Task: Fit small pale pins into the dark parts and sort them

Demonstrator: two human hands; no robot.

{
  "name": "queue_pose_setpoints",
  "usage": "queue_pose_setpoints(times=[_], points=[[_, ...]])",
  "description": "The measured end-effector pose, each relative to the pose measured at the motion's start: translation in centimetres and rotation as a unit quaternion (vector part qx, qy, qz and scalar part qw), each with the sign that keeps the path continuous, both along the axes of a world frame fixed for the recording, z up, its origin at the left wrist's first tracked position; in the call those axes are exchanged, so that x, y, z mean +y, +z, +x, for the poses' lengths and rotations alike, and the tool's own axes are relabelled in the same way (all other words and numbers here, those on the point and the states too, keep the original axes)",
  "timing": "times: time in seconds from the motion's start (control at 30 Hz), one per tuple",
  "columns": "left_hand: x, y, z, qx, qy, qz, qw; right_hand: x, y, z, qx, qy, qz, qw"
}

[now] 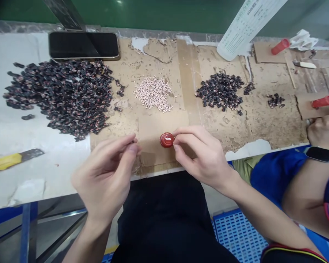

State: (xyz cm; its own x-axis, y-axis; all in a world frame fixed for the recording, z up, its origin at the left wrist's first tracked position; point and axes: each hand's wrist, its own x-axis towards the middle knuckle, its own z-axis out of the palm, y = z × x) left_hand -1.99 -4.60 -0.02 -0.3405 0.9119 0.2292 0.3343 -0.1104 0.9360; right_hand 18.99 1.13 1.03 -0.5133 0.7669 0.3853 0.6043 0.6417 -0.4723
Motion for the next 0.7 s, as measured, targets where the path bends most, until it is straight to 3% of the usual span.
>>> queue_pose_setpoints(times=[0.23, 0.53, 0.63, 0.7], points=[[0.32, 0.24, 0.03, -0.066, 0.041, -0.009, 0.997, 0.36, -0.18, -0.36, -0.040, 0.008, 0.038, 0.998], [0.30, 0.28, -0.40, -0.053, 0.044, -0.017, 0.997, 0.44, -0.40, -0.40, -0.050, 0.016, 0.037, 0.998], [0.22, 0.55, -0.48, -0.073, 0.026, -0.033, 0.996, 0.33, -0.16, -0.46, -0.019, 0.002, 0.008, 1.000], [0.30, 1.00, -0.29, -0.111, 0.006, -0.069, 0.991, 0.18, 0.20, -0.57, 0.047, -0.022, -0.052, 0.997]])
